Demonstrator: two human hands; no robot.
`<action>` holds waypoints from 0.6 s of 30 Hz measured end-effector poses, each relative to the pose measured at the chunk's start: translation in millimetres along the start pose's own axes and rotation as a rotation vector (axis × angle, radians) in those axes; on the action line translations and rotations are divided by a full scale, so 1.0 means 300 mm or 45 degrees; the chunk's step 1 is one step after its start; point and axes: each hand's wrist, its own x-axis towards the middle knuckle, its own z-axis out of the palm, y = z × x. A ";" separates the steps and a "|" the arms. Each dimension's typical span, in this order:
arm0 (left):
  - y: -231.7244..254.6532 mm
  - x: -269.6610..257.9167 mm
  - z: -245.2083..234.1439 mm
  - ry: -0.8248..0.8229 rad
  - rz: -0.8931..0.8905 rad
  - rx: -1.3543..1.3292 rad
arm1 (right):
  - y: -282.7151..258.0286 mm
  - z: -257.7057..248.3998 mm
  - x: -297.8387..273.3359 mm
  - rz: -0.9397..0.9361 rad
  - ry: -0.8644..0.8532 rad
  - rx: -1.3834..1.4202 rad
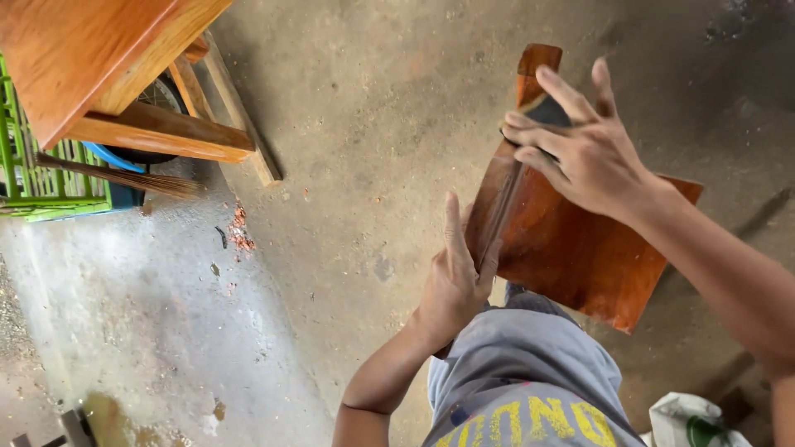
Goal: Sanding the surfaces of a wooden chair using sandpaper and a sanding block to prepare it for finishing.
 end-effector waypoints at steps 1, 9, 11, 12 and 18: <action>-0.012 -0.006 0.006 0.017 0.007 0.002 | 0.023 0.009 -0.012 -0.016 0.004 -0.008; -0.009 0.000 0.010 0.034 0.047 -0.038 | 0.092 0.032 -0.045 -0.050 -0.003 -0.573; -0.011 -0.007 0.012 0.012 -0.002 -0.010 | 0.070 0.020 -0.039 -0.008 -0.043 -0.512; -0.015 -0.004 0.014 -0.008 -0.038 0.028 | 0.064 0.015 -0.032 0.035 -0.068 -0.455; 0.002 0.006 0.005 -0.029 -0.127 -0.060 | 0.060 0.037 -0.049 0.081 0.067 -0.282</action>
